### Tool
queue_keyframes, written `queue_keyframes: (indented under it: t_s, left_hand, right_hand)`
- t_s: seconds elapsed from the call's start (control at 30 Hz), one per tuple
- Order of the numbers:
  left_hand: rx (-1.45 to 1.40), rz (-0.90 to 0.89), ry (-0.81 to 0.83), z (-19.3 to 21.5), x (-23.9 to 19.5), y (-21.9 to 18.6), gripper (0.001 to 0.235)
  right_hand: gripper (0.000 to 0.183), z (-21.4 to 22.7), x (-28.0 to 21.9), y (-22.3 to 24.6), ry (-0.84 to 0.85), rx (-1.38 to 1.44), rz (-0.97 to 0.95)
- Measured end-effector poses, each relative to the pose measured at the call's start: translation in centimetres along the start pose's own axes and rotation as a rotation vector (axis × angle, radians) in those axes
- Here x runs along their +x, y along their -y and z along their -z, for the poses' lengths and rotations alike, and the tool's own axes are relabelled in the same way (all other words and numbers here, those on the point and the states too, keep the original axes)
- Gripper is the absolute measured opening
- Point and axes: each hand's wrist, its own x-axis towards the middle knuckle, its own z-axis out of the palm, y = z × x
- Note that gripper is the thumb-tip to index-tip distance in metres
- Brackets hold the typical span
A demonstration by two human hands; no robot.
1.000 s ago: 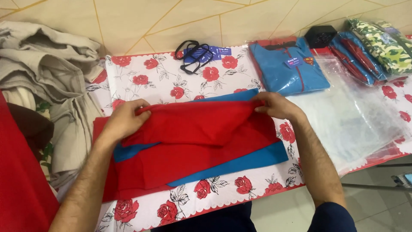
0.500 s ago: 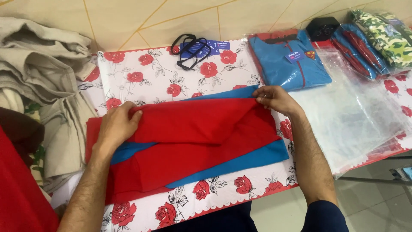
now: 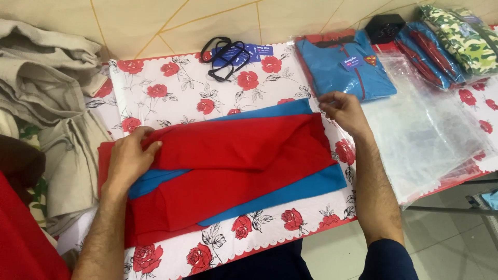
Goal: The person folds a red and blue superhero costume on a table. They smooth out the fabric, fold the sleeves and sides inward, and then fold the garment in half to create a neat rectangular stack.
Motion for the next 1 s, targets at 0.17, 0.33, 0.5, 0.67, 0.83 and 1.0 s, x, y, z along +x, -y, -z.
queue_keyframes:
  t_s: [0.17,0.33,0.5,0.67,0.83,1.0]
  left_hand:
    - [-0.041,-0.079,-0.102,-1.8,0.6,2.1,0.030]
    - [-0.035,-0.145,-0.186,-2.4,0.2,2.0,0.023]
    - [0.135,-0.131,-0.223,-2.4,-0.4,1.2,0.024]
    - [0.117,-0.068,-0.227,-2.2,-0.5,0.8,0.024]
    - [0.126,-0.046,-0.215,-2.7,-0.2,1.6,0.025]
    - [0.196,-0.054,-0.227,-3.6,0.3,2.1,0.026]
  right_hand:
    - [0.026,-1.5,-0.2,1.8,0.094,-0.117,0.008]
    - [0.017,-2.2,-0.3,1.8,0.142,-0.225,-0.012]
    - [0.016,-2.6,-0.5,2.7,0.170,-0.337,0.025]
    - [0.015,-3.4,-1.1,1.8,-0.045,-0.693,0.274]
    - [0.018,-7.1,-4.8,6.1,0.062,-0.738,0.510]
    - [0.078,-10.9,-7.6,5.4,0.442,-0.936,0.278]
